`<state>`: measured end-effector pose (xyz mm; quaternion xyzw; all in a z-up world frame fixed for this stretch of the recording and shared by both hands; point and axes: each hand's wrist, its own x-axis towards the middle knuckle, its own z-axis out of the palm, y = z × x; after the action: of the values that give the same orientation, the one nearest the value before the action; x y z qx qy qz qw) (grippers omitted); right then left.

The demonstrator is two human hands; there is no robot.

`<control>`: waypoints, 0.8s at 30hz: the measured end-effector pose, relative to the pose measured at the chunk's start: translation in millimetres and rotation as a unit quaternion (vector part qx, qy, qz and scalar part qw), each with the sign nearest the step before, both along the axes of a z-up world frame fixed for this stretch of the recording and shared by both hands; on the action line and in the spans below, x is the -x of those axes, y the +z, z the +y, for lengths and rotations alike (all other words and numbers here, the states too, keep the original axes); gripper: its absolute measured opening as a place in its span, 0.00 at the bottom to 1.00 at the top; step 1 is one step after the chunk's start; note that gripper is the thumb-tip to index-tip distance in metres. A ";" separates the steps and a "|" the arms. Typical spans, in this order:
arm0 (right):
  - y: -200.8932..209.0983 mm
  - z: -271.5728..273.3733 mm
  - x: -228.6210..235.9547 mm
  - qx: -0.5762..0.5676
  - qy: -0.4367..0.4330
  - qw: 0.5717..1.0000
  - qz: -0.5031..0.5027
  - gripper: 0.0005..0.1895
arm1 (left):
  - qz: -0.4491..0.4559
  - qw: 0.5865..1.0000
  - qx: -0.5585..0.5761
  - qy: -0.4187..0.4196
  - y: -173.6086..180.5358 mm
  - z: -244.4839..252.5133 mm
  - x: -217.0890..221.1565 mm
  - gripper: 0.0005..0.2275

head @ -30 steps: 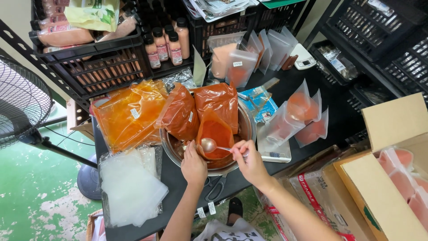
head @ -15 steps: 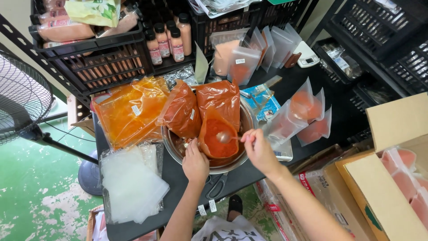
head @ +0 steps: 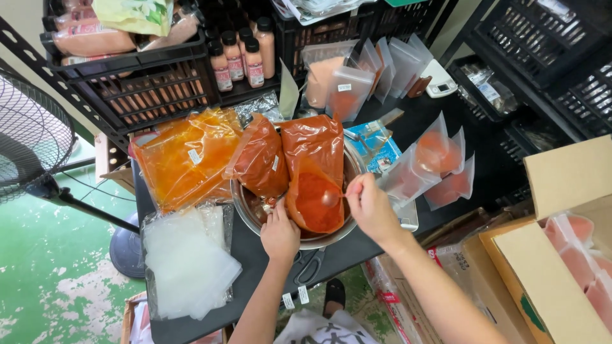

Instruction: The person opens a large plastic bag of red powder using scissors, then uses a spoon to scoop the powder into small clear plastic bags placed on a digital scale. The person repeatedly scoops and transfers the powder, filling multiple small bags.

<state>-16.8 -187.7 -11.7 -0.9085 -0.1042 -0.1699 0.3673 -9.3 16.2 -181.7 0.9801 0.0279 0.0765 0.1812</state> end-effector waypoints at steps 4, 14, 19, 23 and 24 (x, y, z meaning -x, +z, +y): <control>-26.5 24.9 -12.2 -0.119 0.023 0.993 -0.010 0.09 | 0.007 1.000 0.007 0.005 -5.2 -0.4 -3.8 0.31; -8.5 24.0 -10.7 -0.120 -0.011 0.992 -0.029 0.07 | 0.081 0.996 0.013 -0.044 43.0 0.1 2.7 0.40; -38.8 22.8 4.7 -0.131 -0.007 0.991 0.028 0.09 | 0.142 0.988 0.025 -0.063 70.6 5.3 4.5 0.54; 0.8 11.2 7.3 -0.106 -0.047 0.990 0.075 0.08 | 0.147 0.987 0.035 -0.061 71.0 4.7 8.3 0.57; 12.8 10.4 2.4 -0.122 -0.047 0.988 0.076 0.09 | 0.145 0.987 0.035 -0.056 69.2 4.5 7.1 0.58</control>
<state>-19.2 -177.4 1.1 -0.8711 -0.0110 -0.1286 0.4739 -16.3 20.6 -112.5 0.9739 0.0015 -0.0772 0.2133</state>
